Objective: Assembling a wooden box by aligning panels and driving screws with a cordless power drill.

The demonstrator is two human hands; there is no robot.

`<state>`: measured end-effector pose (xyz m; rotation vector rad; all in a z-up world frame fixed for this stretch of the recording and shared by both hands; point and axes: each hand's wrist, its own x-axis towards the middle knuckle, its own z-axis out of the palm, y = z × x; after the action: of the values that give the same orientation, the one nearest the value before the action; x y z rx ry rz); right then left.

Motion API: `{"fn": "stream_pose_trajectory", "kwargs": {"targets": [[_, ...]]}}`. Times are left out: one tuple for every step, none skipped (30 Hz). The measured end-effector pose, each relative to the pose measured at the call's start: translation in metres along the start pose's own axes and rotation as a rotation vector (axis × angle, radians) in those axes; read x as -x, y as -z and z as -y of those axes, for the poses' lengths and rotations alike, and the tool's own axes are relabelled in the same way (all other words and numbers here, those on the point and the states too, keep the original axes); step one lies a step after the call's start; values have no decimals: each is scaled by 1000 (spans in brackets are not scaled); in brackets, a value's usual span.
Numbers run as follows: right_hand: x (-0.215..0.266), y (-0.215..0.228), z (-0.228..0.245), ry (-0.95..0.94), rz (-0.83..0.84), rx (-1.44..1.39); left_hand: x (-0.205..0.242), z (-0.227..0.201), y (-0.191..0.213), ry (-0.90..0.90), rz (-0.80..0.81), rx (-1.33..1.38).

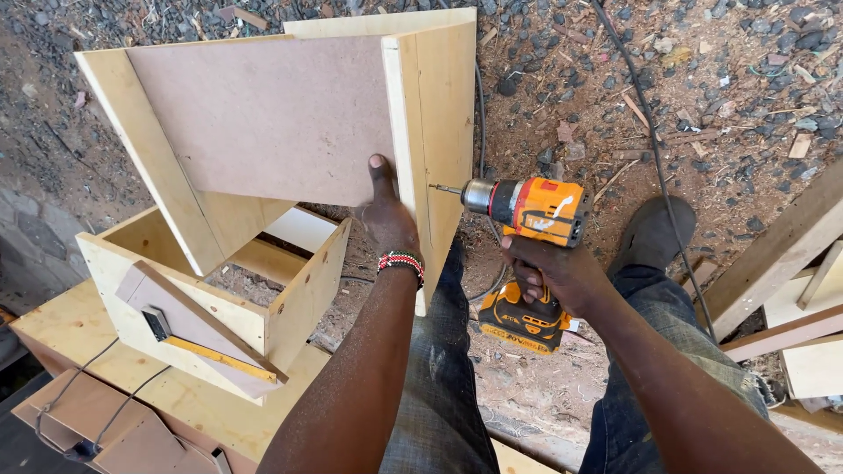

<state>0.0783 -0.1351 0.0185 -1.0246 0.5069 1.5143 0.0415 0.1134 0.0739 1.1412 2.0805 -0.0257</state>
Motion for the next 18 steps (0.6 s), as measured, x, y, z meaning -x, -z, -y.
{"fn": "stream_pose_trajectory", "kwargs": {"targets": [[3, -4, 4, -33, -7, -32, 6, -6, 3, 32, 11, 3], [4, -1, 0, -35, -4, -31, 0, 0, 1, 34, 7, 5], [4, 1, -4, -32, -13, -23, -5, 5, -1, 22, -6, 1], [1, 6, -5, -21, -20, -12, -13, 9, -7, 4, -16, 4], [0, 5, 0, -16, -15, -7, -7, 3, -6, 1, -19, 12], [2, 4, 3, -25, -16, 1, 1, -1, -3, 1, -12, -1], [5, 3, 5, -34, -18, 9, 9, -4, 0, 0, -5, -14], [5, 4, 4, -43, -21, 7, 7, -1, 0, 7, -6, -21], [5, 5, 2, -59, -13, 10, 5, 2, 1, 0, -12, -20], [1, 7, 4, -64, -6, 14, 1, 2, -2, -15, -13, -14], [9, 1, 7, -63, -10, 13, 5, 2, 2, -16, -9, -16], [13, -3, 13, -43, -14, 64, 6, -1, 2, 1, -4, -23], [16, -7, 19, -24, -19, 116, 8, -4, 2, 17, 1, -31], [14, -5, 15, -28, -15, 117, 12, -9, 2, 20, -4, -30], [11, -3, 10, -12, -12, 115, 17, -14, 3, 30, -5, -22], [12, 0, 2, 0, -15, 111, 22, -17, 4, 45, -1, -19], [16, -1, -2, -8, -17, 109, 23, -13, 8, 52, -2, -24], [13, 0, -2, 3, -17, 130, 21, -12, 7, 51, -7, -20]]}}
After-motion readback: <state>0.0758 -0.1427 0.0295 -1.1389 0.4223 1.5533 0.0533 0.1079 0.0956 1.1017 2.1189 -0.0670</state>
